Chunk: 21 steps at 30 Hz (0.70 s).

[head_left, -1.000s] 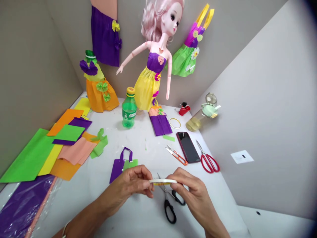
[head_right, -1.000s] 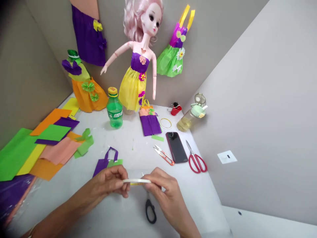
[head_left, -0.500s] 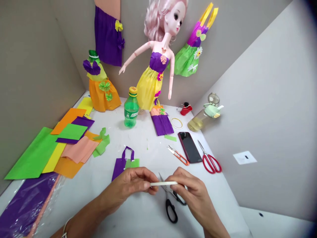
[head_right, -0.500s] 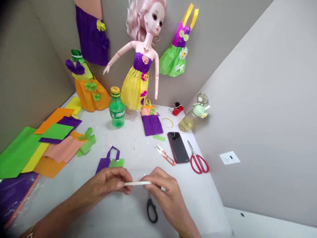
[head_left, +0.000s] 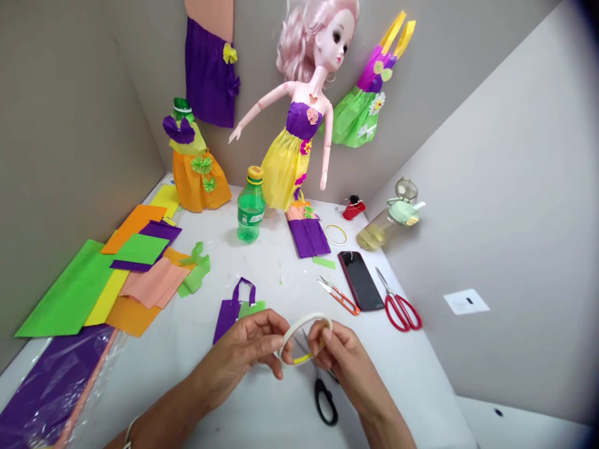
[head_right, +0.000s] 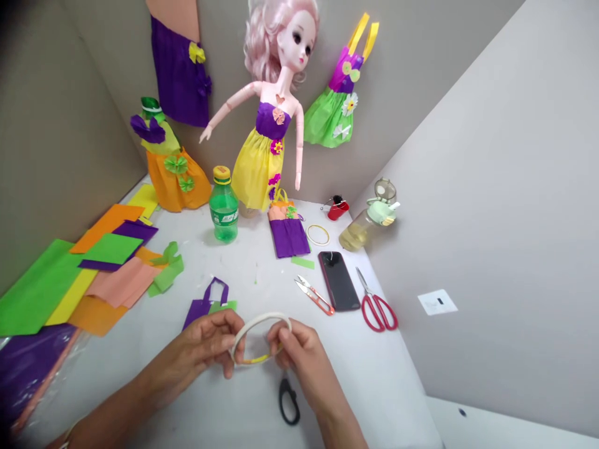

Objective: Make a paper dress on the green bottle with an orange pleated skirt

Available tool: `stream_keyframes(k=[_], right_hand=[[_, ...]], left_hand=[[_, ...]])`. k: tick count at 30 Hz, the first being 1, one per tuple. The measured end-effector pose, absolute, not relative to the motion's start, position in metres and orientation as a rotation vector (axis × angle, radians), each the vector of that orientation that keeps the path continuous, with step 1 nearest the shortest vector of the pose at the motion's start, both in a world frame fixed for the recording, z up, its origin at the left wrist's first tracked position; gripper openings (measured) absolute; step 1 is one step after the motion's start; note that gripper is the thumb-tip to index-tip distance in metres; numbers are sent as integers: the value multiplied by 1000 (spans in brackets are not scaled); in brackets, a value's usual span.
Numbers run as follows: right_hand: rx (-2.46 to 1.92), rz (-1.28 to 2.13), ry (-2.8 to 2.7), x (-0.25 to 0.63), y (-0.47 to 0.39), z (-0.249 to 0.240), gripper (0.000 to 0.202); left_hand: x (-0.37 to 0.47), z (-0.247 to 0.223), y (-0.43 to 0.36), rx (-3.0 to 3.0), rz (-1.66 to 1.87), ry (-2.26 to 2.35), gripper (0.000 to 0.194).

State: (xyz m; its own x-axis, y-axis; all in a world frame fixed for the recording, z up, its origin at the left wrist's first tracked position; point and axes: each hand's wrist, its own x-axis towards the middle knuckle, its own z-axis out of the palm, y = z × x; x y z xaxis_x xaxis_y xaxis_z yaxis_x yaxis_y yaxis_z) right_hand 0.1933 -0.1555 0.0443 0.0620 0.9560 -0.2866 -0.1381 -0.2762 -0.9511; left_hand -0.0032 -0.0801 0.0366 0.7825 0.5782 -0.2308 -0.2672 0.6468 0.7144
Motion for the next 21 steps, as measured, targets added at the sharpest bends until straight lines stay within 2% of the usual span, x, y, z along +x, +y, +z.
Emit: stream_keyframes(k=[4, 6, 10, 15, 21], right_hand=[[-1650, 1057, -1444, 195, -154, 64, 19], [-1574, 1108, -1516, 192, -153, 68, 20], [-1407, 1329, -1305, 185, -151, 60, 37], [-1235, 1304, -899, 178, -147, 47, 39], [-1057, 1303, -776, 179, -142, 51, 38]], left_hand=[[-2, 33, -80, 865, 466, 566, 21], [-1, 33, -82, 893, 442, 592, 21], [2, 38, -84, 864, 463, 558, 20], [4, 42, -84, 760, 491, 483, 19], [5, 37, -88, 621, 458, 428, 23]])
